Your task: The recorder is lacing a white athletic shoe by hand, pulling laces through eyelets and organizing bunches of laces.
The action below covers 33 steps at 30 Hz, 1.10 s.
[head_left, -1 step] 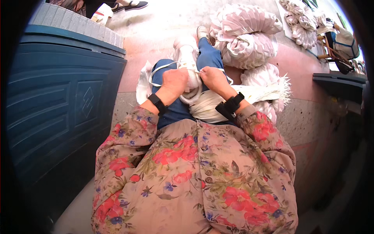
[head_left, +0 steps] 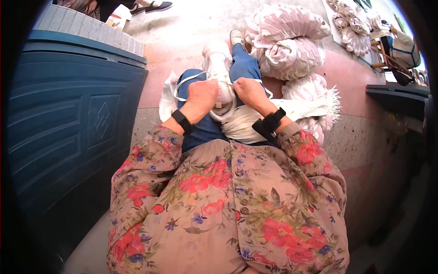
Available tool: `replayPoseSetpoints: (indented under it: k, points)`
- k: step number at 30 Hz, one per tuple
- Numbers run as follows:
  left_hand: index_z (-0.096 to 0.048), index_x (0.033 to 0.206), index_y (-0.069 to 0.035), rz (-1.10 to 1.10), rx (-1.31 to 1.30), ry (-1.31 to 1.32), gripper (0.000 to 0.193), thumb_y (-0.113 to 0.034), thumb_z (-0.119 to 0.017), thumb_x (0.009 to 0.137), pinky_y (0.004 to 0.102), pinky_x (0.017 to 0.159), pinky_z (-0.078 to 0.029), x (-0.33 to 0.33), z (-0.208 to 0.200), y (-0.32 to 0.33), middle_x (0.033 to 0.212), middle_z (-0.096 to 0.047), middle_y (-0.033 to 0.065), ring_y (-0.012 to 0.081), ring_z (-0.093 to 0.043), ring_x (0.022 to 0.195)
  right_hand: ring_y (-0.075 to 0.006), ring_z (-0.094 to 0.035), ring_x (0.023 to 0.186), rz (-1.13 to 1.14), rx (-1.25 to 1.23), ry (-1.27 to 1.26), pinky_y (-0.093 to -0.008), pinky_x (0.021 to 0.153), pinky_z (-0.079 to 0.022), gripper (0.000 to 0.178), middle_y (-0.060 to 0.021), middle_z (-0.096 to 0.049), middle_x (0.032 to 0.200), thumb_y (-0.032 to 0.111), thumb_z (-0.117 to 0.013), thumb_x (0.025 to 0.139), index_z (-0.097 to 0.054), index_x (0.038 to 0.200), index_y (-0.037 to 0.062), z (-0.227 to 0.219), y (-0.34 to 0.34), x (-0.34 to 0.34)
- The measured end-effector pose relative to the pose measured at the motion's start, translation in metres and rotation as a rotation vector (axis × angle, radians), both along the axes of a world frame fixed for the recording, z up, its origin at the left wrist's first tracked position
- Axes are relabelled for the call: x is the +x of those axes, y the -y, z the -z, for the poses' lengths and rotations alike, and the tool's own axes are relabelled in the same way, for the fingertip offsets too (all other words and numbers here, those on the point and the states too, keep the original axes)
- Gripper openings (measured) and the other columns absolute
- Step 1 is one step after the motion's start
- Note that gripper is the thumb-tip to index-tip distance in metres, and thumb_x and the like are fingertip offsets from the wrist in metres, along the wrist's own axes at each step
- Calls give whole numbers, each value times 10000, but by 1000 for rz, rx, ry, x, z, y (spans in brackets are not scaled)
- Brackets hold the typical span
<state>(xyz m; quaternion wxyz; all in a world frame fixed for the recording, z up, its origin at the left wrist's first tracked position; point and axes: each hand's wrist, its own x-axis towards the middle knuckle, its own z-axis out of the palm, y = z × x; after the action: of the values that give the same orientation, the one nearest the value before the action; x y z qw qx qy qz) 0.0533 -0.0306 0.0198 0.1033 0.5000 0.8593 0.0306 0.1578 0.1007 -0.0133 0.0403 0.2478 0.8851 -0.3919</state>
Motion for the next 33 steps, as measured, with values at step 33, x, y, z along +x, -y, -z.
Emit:
replayPoseSetpoints:
  k: [33]
  points:
    - [-607, 777, -22, -304, 227, 496, 227, -229, -514, 765, 412, 627, -450, -12, 27, 3, 742, -597, 189, 334, -585, 717, -352, -582, 767, 163, -27, -283, -419, 661, -454, 281, -186, -605, 803, 61, -485, 774, -516, 1051, 31, 5, 33, -5]
